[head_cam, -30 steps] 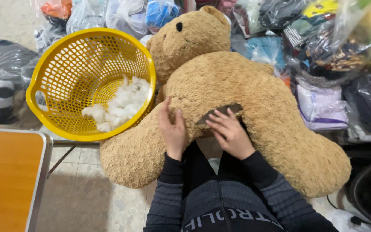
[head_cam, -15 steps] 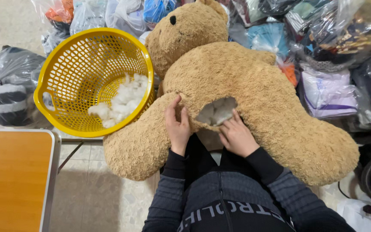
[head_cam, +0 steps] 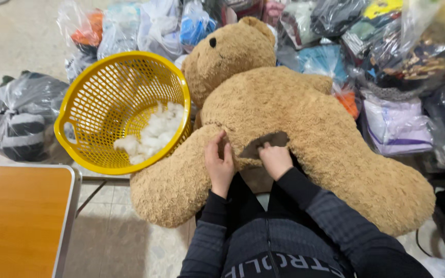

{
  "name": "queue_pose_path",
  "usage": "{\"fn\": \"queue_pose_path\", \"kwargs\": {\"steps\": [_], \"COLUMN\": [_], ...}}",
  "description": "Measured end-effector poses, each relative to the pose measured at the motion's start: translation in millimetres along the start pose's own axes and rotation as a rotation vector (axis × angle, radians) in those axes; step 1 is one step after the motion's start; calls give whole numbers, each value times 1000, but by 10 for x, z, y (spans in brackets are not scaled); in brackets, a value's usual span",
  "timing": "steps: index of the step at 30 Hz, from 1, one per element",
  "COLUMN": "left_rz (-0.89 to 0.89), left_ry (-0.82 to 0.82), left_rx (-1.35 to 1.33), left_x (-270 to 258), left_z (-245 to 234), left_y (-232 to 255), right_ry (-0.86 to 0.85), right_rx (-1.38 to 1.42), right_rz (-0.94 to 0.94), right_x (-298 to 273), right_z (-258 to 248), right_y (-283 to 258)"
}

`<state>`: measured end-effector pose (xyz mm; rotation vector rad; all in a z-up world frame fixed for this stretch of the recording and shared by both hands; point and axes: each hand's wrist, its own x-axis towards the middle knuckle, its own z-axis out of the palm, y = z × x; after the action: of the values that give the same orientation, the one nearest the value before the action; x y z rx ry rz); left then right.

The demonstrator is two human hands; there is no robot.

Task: The person sits on the floor with a large teddy bear on their lap and repeatedly stuffs white cotton-like filling into an opening in the bear's torso. They pull filling from a yellow basket and push it into the bear by hand.

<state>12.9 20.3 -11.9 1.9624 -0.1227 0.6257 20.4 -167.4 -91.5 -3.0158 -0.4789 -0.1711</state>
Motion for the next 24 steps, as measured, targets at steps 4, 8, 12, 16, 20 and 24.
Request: {"fn": "queue_pose_path", "kwargs": {"steps": [4,8,12,16,20,24], "left_rz": [4,30,36,218,238,240], "left_ry": [-13,-23,-46,-29,-160,-334], "left_rx": [0,29,62,115,50,-30], "left_x": [-24,-23,-19,-62,-118,-165], "left_z": [-10,-17,-35,-18,33,86], "left_y": [4,11,36,83,207,342], "right_ry": [-157,-121,-43,80,267,407], "right_rx": [-111,-70,16,261,436,537], "right_rz": [31,37,6,30,79,32], "right_x": [242,200,11,-291,-399,-412], "right_z": [451,570,306,-120,-495,-777], "right_y": [-20,67,199,236,214,194]}}
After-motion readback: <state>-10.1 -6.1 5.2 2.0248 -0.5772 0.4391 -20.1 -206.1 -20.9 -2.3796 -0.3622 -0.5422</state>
